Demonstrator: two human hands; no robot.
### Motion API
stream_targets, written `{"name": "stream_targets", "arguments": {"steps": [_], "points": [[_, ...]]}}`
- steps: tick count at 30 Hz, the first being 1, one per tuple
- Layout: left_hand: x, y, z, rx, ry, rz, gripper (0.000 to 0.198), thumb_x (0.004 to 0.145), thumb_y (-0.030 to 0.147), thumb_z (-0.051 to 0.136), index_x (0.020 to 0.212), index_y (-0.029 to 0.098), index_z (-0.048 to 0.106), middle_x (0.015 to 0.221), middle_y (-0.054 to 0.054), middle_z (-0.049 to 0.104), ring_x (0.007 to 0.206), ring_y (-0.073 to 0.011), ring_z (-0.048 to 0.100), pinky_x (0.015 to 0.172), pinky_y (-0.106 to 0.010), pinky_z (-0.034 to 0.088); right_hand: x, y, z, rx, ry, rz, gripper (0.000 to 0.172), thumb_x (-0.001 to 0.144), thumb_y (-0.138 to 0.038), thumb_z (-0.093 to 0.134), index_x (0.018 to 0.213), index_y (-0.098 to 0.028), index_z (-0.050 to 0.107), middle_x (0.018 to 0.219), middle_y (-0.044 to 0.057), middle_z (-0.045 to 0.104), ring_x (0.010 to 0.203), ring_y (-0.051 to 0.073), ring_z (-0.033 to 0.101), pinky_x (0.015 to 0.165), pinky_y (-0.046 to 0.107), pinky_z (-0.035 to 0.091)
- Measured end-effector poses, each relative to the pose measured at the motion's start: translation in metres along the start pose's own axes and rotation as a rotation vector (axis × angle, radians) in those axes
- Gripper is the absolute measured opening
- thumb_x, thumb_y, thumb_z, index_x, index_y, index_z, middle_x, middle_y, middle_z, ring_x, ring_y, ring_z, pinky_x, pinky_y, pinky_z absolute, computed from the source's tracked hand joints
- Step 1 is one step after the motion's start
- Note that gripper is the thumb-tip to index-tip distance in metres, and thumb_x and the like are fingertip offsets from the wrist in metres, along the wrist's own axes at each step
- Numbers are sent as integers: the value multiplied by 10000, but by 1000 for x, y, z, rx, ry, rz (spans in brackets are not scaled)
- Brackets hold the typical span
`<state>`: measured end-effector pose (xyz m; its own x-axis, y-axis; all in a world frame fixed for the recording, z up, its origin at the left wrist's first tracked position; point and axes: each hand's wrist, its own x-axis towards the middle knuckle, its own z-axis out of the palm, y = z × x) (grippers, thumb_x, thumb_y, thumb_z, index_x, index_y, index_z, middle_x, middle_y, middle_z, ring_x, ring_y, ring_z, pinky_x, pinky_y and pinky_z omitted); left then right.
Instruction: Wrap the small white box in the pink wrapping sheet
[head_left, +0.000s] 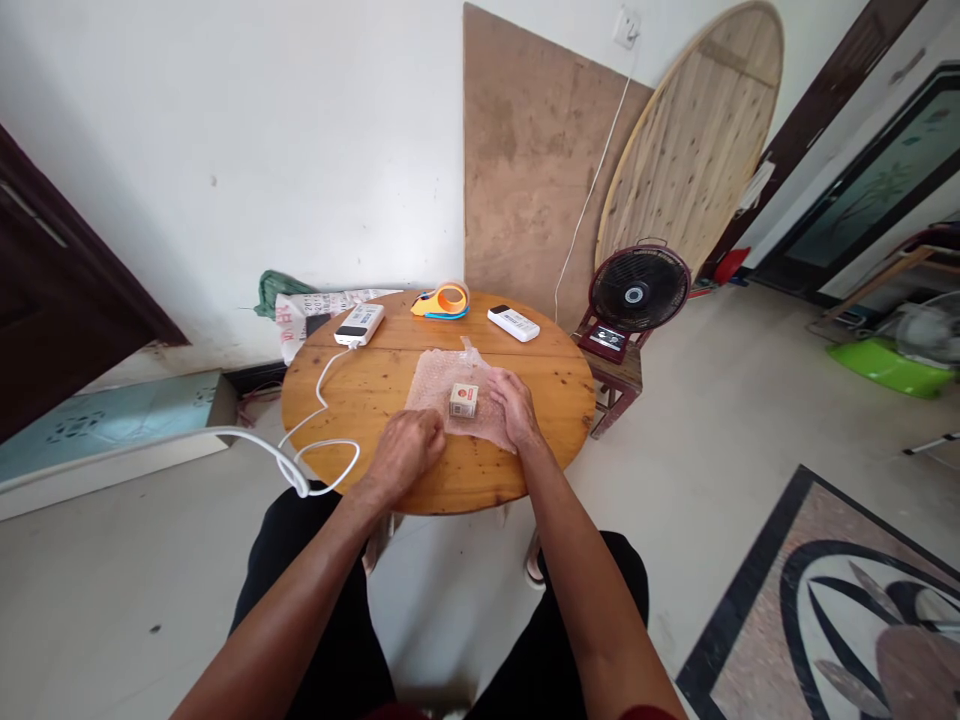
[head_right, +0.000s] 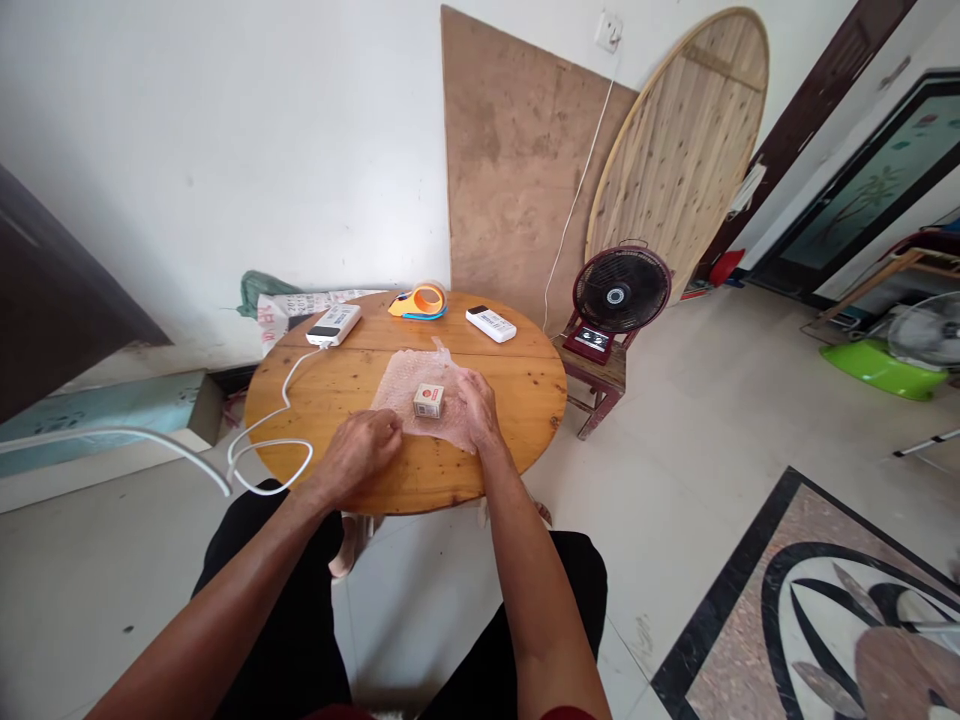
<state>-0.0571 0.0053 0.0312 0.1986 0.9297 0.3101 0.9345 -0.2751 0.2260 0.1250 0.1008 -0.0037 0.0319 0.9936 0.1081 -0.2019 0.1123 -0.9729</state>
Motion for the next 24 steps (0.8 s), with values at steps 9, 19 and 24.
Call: {"name": "stream_targets", "arguments": {"steps": [9,19,24], "points": [[56,6,-3,47,10,-207,224,853,241,429,909,206,643,832,-87,716,784,-248,663,657,-300,392,-6,-15,-9,100,-92,-25,441,782,-571,572,1016,-205,650,1007,69,719,1056,238,623,971,390,433],[84,-5,19,-67,8,-198,241,843,222,434,911,191,662,903,-104,714,900,-236,654,800,-314,444,-5,-5,-5,-199,-57,-23,418,622,-342,730,993,-176,630,856,18,683,745,160,611,685,270,478],[78,-16,26,-396,70,-206,449,812,364,516,1219,176,547,997,-73,707,885,-208,652,795,-292,472,-6,-4,-3,-217,-45,-20,257,667,-338,664,864,-173,649,701,-16,642,606,135,554,572,243,435]]}}
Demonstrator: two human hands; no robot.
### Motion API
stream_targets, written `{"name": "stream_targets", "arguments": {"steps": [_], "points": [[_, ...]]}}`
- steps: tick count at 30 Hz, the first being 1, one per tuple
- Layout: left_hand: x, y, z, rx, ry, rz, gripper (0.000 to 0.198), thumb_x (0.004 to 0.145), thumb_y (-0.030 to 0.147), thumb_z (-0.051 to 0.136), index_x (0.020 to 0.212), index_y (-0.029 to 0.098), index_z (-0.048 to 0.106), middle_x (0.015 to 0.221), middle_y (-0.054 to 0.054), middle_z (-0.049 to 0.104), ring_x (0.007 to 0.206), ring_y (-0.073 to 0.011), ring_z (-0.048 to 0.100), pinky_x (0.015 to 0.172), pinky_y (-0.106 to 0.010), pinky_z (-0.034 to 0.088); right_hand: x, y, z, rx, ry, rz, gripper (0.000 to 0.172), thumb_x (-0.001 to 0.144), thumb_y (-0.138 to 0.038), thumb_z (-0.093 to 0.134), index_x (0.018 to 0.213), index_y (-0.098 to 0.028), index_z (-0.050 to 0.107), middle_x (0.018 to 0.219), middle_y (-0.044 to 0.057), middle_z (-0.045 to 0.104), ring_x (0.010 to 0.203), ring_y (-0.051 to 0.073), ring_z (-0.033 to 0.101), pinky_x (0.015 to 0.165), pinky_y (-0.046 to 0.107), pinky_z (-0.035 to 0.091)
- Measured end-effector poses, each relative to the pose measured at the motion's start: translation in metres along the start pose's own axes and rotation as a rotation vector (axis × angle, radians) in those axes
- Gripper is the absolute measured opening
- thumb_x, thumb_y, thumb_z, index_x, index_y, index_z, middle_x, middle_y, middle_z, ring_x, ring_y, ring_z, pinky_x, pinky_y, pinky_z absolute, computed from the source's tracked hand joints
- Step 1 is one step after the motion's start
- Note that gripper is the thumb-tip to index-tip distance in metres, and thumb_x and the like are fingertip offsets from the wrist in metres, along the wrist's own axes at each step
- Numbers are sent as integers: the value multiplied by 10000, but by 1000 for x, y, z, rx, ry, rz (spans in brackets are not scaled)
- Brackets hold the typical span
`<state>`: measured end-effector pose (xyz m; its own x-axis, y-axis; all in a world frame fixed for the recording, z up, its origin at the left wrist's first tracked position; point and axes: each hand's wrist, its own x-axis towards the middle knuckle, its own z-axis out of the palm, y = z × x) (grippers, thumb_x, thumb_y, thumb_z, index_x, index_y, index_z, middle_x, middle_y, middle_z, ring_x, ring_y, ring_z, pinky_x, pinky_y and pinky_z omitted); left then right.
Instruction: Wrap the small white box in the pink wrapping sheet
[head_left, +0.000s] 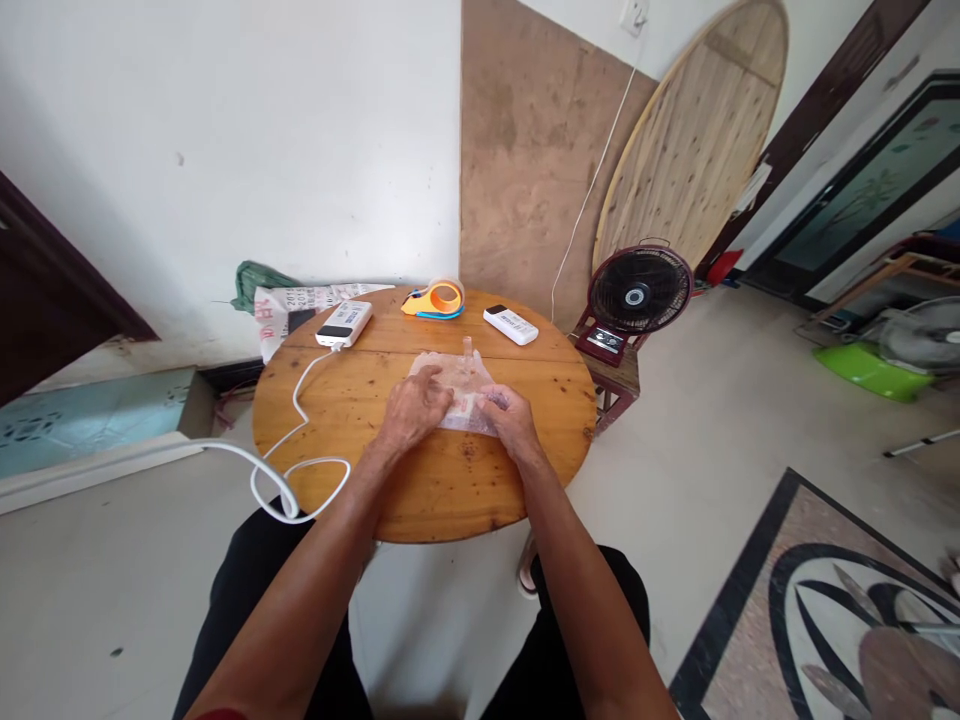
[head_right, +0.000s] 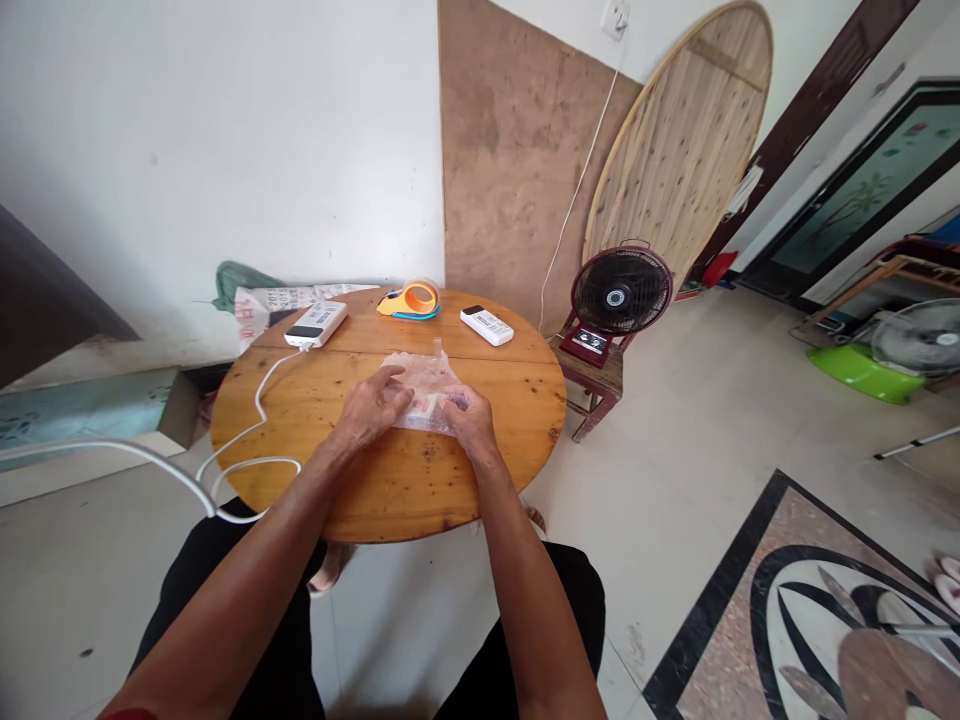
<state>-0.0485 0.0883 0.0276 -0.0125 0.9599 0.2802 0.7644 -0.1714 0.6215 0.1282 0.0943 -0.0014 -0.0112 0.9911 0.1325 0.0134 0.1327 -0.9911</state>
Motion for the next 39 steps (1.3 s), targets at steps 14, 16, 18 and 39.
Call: {"name": "stream_targets", "arguments": {"steps": [14,16,18,39], "points": [[2,-15,17,-323,-80,-21,225,753,327,553,865,161,656,727,-2,640,656,-131,540,605,-227,411,-2,-4,2,-32,44,-4,239,686,-337,656,857,-170,660,756,0,656,647,137,558,615,249,452],[2,-17,18,-339,-65,-28,218,752,320,557,874,164,647,720,6,633,640,-123,527,588,-219,397,-2,-4,2,-33,43,14,257,683,-344,660,870,-167,657,743,-2,650,628,133,547,599,247,447],[2,-17,19,-353,-60,-24,198,757,312,548,853,164,637,718,8,629,633,-117,520,581,-215,389,-2,-3,1,-34,33,17,293,679,-347,666,913,-172,650,762,0,657,637,136,553,602,247,449],[-3,-17,17,-472,-106,-45,100,655,266,532,661,167,547,583,39,520,529,-90,429,486,-194,319,1,8,-3,-190,22,-41,212,689,-327,649,843,-182,667,763,17,681,685,168,596,660,278,471]]}}
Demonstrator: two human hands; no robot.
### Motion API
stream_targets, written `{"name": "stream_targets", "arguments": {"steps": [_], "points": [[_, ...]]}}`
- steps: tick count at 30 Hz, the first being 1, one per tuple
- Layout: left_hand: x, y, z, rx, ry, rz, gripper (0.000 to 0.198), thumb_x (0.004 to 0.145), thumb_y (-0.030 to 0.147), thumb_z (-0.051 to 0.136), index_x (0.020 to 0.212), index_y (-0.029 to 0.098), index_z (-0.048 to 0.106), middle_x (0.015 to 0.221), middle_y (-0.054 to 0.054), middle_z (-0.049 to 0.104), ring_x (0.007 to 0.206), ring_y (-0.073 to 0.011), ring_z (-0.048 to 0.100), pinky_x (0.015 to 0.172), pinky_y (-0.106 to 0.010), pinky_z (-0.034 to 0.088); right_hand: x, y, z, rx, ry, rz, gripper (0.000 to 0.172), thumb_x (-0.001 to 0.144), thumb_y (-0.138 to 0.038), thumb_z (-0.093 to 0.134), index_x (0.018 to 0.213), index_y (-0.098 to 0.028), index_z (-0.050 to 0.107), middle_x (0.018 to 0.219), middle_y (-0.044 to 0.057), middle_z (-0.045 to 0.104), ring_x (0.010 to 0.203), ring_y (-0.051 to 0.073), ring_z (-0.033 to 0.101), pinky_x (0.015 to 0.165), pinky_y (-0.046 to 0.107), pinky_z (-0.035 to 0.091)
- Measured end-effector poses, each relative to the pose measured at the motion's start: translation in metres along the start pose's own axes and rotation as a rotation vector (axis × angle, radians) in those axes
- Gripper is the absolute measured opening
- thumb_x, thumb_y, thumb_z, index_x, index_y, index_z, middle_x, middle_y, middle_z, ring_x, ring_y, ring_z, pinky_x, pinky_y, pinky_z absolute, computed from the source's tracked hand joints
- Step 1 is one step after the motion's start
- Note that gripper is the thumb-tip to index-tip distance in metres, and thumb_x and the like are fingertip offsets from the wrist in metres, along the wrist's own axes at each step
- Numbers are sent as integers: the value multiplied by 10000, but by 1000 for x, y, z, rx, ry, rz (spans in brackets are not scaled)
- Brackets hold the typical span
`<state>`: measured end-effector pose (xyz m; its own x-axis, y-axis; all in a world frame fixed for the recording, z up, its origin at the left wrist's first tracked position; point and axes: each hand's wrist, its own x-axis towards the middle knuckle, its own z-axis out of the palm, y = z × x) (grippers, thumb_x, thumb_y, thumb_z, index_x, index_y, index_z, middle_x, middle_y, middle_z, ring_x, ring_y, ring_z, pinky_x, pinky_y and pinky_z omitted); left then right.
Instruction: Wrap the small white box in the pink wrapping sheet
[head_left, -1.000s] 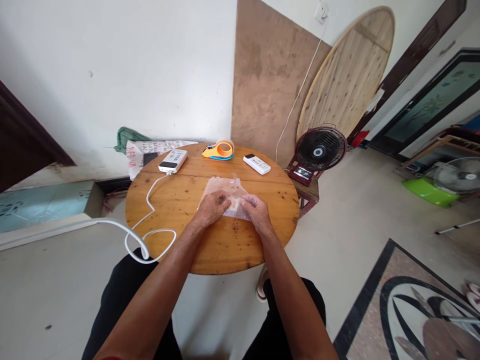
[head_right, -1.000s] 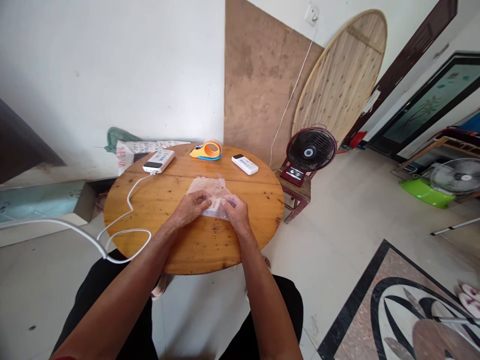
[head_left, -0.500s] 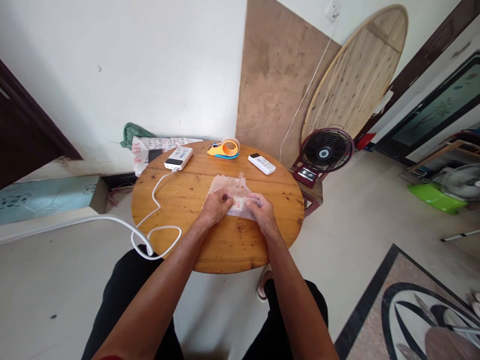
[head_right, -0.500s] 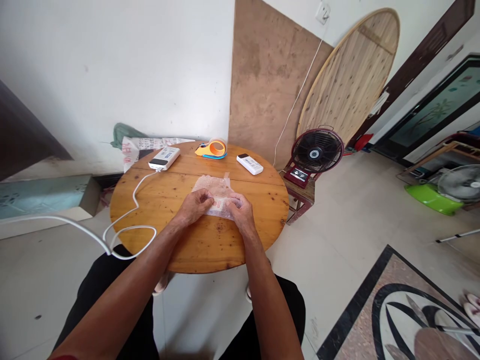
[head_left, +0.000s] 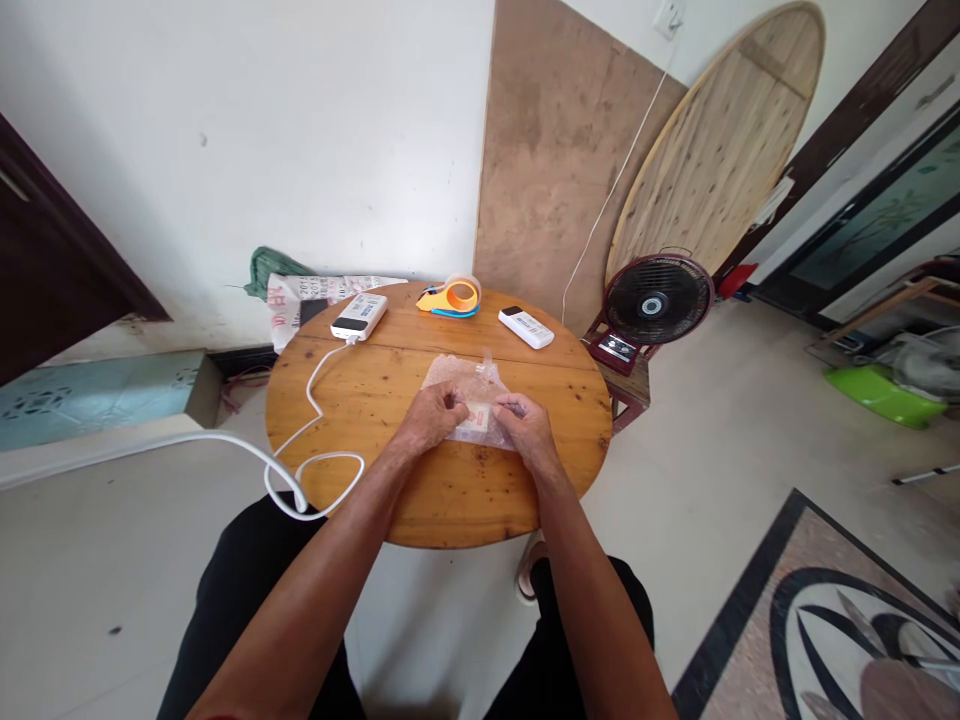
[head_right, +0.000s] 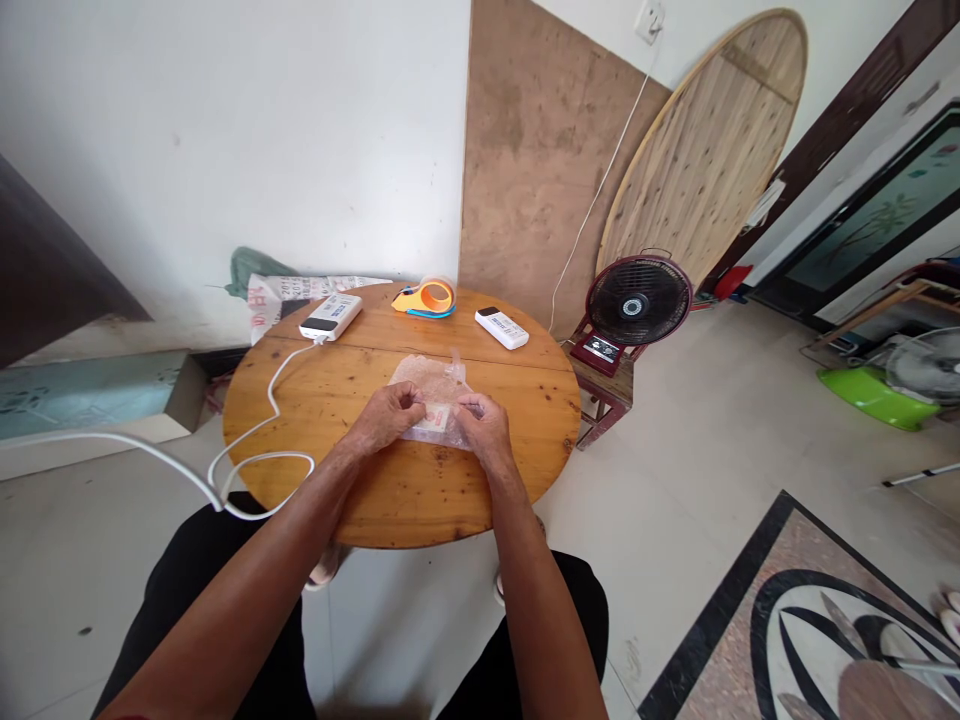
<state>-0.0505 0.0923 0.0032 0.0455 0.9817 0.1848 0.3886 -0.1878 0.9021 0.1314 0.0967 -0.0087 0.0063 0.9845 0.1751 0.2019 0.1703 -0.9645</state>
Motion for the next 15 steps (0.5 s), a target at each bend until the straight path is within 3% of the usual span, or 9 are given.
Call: {"name": "stream_targets", "arguments": {"steps": [5,15], "points": [[2,-4,2,30,20,1,103,652,268,526,668,169,550,591,36,526,542,-94,438,491,-194,321,2,6,-1,-182,91,-71,209,686,-337,642,839,-199,679,762,20,690,684,187,609,658,295,477],[-1,6,1,-8,14,-56,217,638,251,517,831,171,577,579,56,517,486,-88,403,466,-200,306,0,0,-4,-316,137,-100,227,699,-330,638,903,-239,680,817,21,690,724,208,610,726,333,472]]}}
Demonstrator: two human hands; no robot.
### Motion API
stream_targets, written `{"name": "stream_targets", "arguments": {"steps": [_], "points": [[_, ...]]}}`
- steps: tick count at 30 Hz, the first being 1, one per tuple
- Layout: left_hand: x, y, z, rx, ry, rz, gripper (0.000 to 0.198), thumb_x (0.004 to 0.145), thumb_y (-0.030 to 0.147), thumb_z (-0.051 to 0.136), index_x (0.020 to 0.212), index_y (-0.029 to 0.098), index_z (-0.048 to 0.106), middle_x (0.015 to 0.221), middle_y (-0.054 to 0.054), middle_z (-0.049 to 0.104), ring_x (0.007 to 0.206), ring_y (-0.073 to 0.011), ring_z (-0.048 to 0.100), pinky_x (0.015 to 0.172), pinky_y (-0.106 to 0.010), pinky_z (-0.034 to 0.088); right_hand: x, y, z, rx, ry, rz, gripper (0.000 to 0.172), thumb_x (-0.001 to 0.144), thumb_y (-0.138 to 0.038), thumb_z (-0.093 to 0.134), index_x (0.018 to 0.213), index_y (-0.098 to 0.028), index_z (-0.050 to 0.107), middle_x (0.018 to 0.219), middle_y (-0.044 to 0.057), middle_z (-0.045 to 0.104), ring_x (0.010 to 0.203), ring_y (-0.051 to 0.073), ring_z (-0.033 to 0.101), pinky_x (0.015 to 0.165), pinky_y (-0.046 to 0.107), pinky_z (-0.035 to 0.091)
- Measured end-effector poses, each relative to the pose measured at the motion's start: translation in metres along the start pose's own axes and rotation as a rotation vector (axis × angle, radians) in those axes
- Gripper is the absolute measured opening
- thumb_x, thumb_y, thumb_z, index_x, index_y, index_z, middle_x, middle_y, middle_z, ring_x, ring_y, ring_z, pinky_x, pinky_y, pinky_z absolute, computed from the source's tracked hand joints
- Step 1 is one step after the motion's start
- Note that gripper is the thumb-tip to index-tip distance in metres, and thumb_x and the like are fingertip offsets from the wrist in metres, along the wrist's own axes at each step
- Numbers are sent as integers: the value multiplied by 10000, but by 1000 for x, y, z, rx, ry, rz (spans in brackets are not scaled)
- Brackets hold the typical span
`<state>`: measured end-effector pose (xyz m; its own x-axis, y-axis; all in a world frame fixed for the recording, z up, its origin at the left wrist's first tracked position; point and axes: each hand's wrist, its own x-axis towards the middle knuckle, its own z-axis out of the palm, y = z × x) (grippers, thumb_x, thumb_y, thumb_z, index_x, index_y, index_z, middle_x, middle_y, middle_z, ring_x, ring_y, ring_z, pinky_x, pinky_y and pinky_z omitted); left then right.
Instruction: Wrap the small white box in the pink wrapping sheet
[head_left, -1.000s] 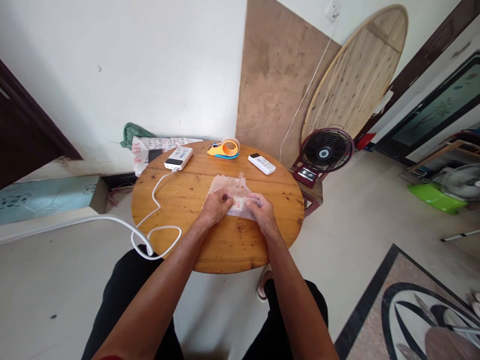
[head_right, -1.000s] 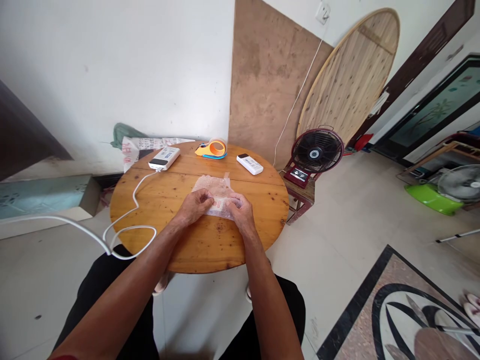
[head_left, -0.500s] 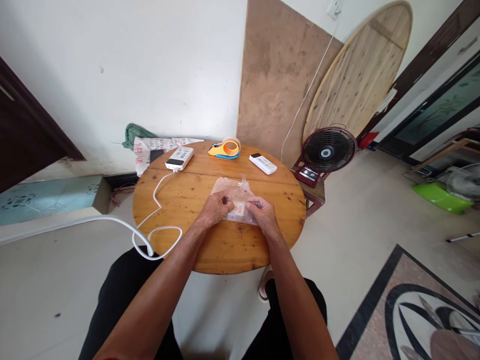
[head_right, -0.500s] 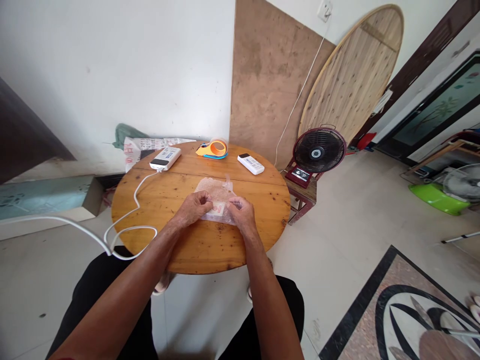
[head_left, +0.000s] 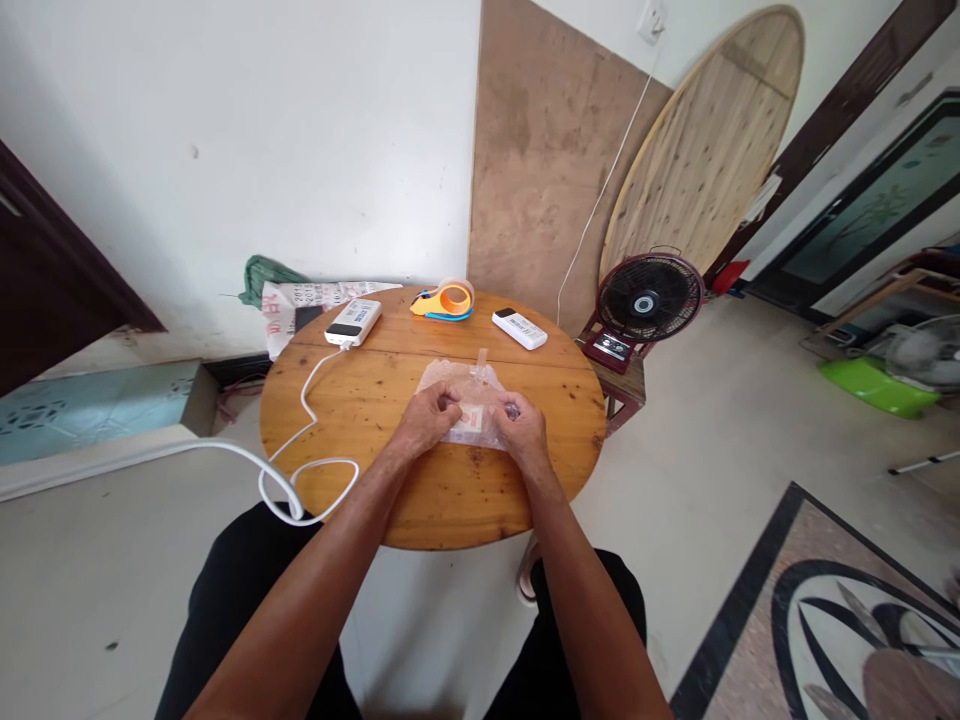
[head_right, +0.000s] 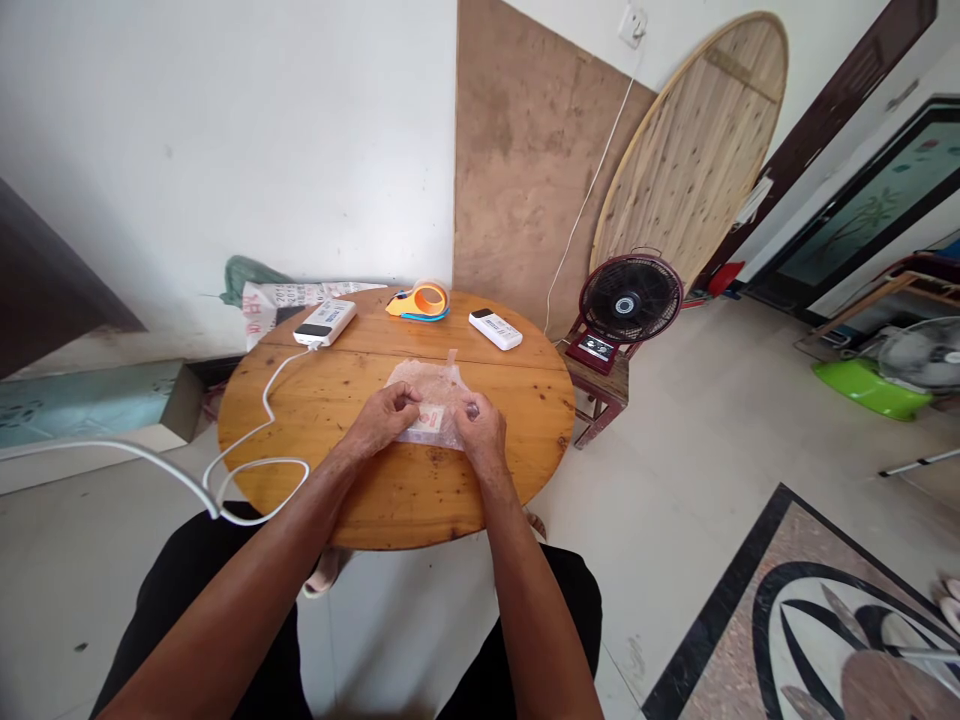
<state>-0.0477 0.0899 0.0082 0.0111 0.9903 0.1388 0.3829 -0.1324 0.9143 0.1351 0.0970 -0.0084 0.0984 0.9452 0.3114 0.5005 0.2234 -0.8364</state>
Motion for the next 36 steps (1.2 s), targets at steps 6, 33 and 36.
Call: {"name": "stream_targets", "arguments": {"steps": [6,33,36], "points": [[-1,3,0,-20,-25,-20,225,635,245,535,836,161,589,573,65,489,497,-86,398,480,-203,314,-4,-10,1,39,-115,-264,321,746,-175,528,1037,-253,637,1097,50,634,1006,217,581,893,343,453],[-1,2,-2,28,-27,20,250,659,280,520,844,149,626,610,45,528,538,-97,431,533,-212,363,-11,-26,-2,-220,-170,-640,104,849,-244,587,856,-236,691,989,7,710,1121,208,533,957,372,337],[-1,2,-3,50,-31,7,259,670,303,526,853,148,626,623,38,547,546,-103,450,541,-216,373,-12,-27,-2,-230,-171,-633,112,857,-276,586,863,-233,689,996,16,707,1123,209,532,959,374,335]]}}
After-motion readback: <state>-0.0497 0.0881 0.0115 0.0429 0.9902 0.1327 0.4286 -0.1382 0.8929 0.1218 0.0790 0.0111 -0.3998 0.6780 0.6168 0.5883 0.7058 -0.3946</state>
